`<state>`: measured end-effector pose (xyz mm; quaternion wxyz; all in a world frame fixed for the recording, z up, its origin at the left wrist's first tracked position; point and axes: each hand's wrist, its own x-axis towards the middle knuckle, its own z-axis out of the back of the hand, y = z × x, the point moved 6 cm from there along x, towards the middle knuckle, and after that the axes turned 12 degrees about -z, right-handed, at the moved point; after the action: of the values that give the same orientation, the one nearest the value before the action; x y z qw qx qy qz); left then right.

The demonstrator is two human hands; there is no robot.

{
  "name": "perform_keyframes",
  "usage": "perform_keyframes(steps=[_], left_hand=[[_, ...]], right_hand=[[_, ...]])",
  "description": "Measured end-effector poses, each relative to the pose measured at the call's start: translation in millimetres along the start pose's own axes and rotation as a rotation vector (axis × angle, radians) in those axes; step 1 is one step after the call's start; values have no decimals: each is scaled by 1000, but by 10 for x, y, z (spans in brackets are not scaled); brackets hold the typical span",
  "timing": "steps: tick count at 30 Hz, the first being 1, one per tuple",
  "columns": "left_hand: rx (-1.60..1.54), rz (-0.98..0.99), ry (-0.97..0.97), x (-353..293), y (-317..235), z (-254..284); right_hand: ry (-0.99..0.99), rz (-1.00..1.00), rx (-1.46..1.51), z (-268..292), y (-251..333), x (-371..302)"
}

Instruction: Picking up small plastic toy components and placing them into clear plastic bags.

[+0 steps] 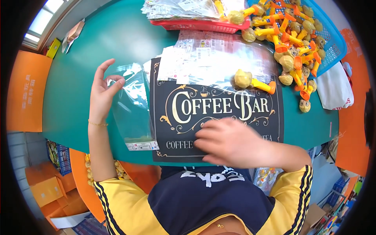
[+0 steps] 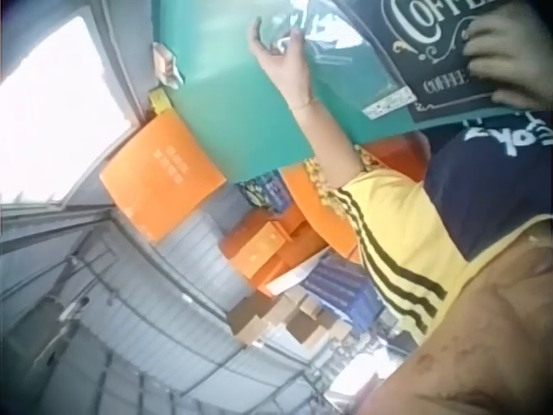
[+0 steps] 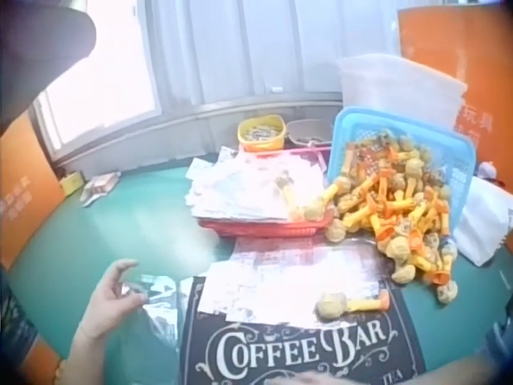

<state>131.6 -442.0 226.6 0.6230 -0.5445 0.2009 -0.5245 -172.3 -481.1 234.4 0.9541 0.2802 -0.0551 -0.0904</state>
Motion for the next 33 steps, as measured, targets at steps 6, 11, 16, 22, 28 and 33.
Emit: perform_keyframes(steps=[6, 11, 16, 22, 28, 33], left_hand=[[-224, 61, -206, -188, -110, 195], [-389, 67, -155, -251, -246, 210], [-621, 61, -191, -332, -213, 263], [-787, 137, -302, -380, -28, 216], [-771, 182, -378, -398, 15, 156], [-778, 210, -371, -526, -7, 255]], right_hand=[[-136, 274, -340, -625, 512, 249], [-173, 222, -470, -767, 575, 229], [-4, 130, -104, -735, 414, 257], [-80, 60, -69, -558, 369, 186], [-213, 121, -433, -813, 648, 299], [-177, 159, -449, -830, 607, 336]])
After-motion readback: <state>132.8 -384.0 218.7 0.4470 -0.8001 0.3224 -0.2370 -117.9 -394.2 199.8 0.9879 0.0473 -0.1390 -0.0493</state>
